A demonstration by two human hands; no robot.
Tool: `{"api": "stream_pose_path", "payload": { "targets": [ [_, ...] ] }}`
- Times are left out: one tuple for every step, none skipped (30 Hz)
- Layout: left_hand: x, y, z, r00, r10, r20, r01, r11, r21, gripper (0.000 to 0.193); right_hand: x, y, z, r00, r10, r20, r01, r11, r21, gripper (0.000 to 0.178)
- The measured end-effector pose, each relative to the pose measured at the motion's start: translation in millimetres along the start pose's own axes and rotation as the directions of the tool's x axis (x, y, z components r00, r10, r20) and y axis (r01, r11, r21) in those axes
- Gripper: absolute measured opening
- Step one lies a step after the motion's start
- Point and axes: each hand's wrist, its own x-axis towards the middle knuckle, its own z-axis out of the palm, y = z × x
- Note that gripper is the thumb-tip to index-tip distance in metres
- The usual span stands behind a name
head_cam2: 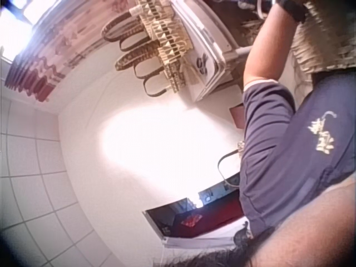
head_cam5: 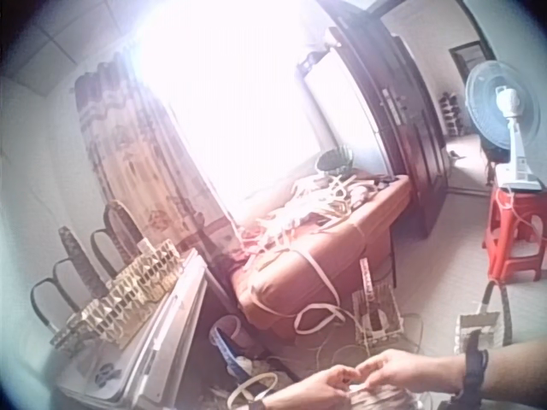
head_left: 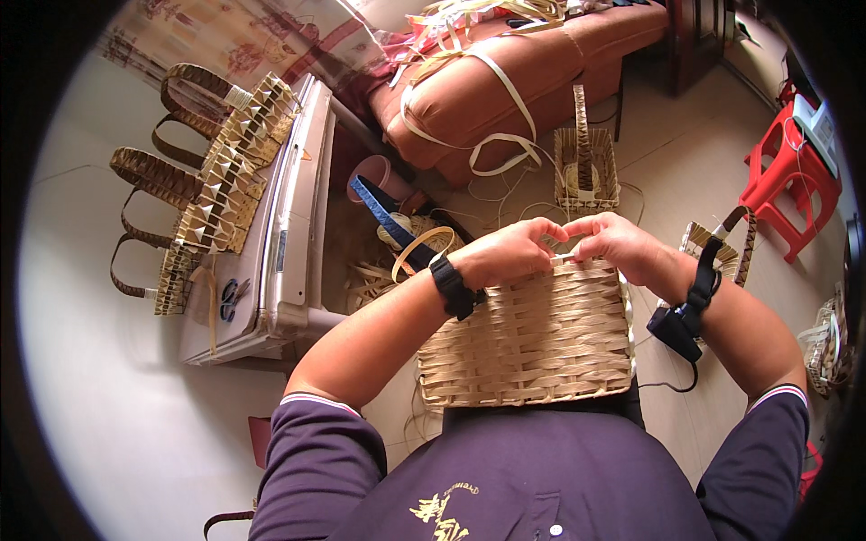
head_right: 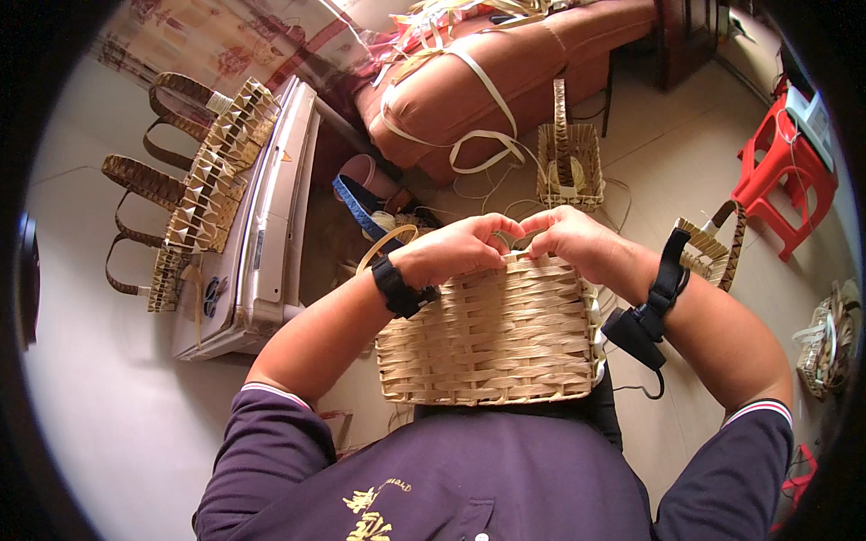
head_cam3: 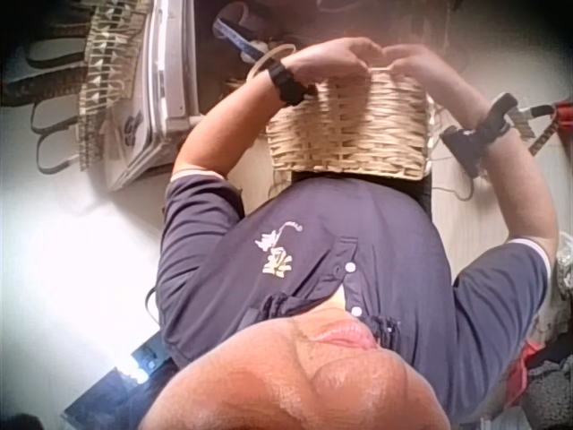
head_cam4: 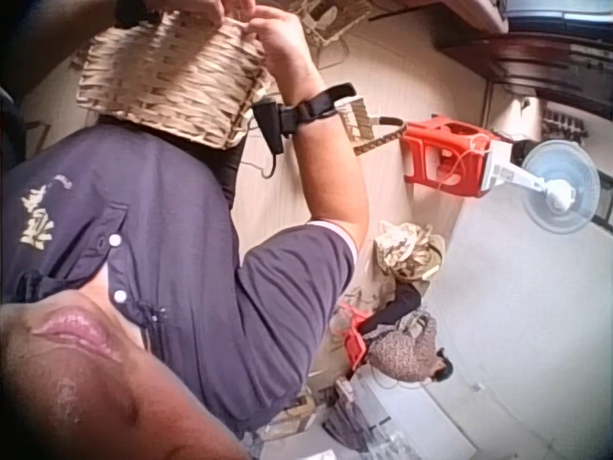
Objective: The person weaves a basket, inserting thin strips of material through the existing structure, trimming excess material with shears, and attaching a pre-made woven handle and dark-colored decorative element to the side.
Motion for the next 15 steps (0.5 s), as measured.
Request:
{"api": "stream_pose_path", "payload": {
  "targets": [
    [2.2, -0.7, -1.2, 0.999, -0.025, 0.029, 0.027, 0.998, -0.061, 0.042, -1.4, -1.1, -1.0, 1.000, 0.013, 0.007, -0.013, 0.999, 0.034, 0.042],
    [3.8, -1.7, -2.4, 0.997, -0.052, 0.058, 0.059, 0.991, -0.120, 0.042, -2.9, -1.7, -1.3, 1.000, 0.020, 0.009, -0.021, 0.999, 0.051, 0.043],
    [5.7, -2.7, -2.8, 0.994, -0.094, 0.058, 0.104, 0.976, -0.194, 0.044, -4.0, -2.5, -1.7, 1.000, 0.026, 0.011, -0.026, 0.997, 0.067, 0.043],
    [7.5, -2.5, -2.6, 0.992, -0.109, 0.058, 0.119, 0.970, -0.210, 0.045, -5.3, -3.1, 0.4, 0.999, 0.032, 0.016, -0.034, 0.992, 0.124, 0.046],
    [9.2, -2.3, -2.7, 0.990, -0.126, 0.059, 0.136, 0.965, -0.225, 0.046, -6.2, -4.2, 2.1, 0.999, 0.038, 0.018, -0.040, 0.988, 0.150, 0.047],
    [10.0, -2.4, -3.2, 0.988, -0.145, 0.059, 0.155, 0.959, -0.239, 0.047, -6.5, -4.9, 4.8, 0.999, 0.043, 0.021, -0.046, 0.983, 0.178, 0.048],
    [11.3, 0.6, -2.0, 0.982, -0.172, 0.072, 0.186, 0.939, -0.291, 0.047, -7.0, -5.9, 3.5, 1.000, 0.003, 0.000, -0.003, 0.993, 0.117, 0.049],
    [12.3, 3.9, -2.6, 0.979, -0.184, 0.085, 0.202, 0.920, -0.336, 0.049, -7.7, -6.7, 3.1, 0.998, -0.052, -0.042, 0.053, 0.998, 0.021, 0.044],
    [14.1, 7.6, -2.8, 0.975, -0.198, 0.102, 0.222, 0.900, -0.376, 0.050, -13.7, -3.9, 3.1, 0.982, -0.156, -0.109, 0.140, 0.980, -0.144, 0.040],
    [13.4, 11.1, -3.0, 0.971, -0.210, 0.111, 0.237, 0.876, -0.420, 0.052, -18.0, -4.2, 3.5, 0.943, -0.294, -0.157, 0.225, 0.909, -0.352, 0.037],
    [17.3, 9.5, -8.4, 0.965, -0.206, 0.162, 0.252, 0.900, -0.355, 0.054, -23.3, -4.3, 6.1, 0.891, -0.426, -0.160, 0.300, 0.815, -0.496, 0.033],
    [18.3, 4.9, -8.9, 0.960, -0.218, 0.174, 0.269, 0.885, -0.380, 0.055, -27.5, -8.0, 5.5, 0.831, -0.538, -0.140, 0.342, 0.693, -0.634, 0.026],
    [20.2, 9.1, -6.6, 0.958, -0.230, 0.174, 0.280, 0.883, -0.376, 0.056, -32.6, -11.7, 4.2, 0.769, -0.632, -0.096, 0.381, 0.574, -0.725, 0.020],
    [21.0, 12.7, -4.0, 0.958, -0.236, 0.164, 0.281, 0.883, -0.377, 0.056, -36.1, -14.1, 4.4, 0.714, -0.699, -0.037, 0.405, 0.455, -0.793, 0.014],
    [21.5, 16.2, -1.9, 0.957, -0.246, 0.155, 0.288, 0.878, -0.382, 0.057, -39.1, -13.9, 5.4, 0.679, -0.734, 0.024, 0.411, 0.353, -0.841, 0.007]
  ]
}}
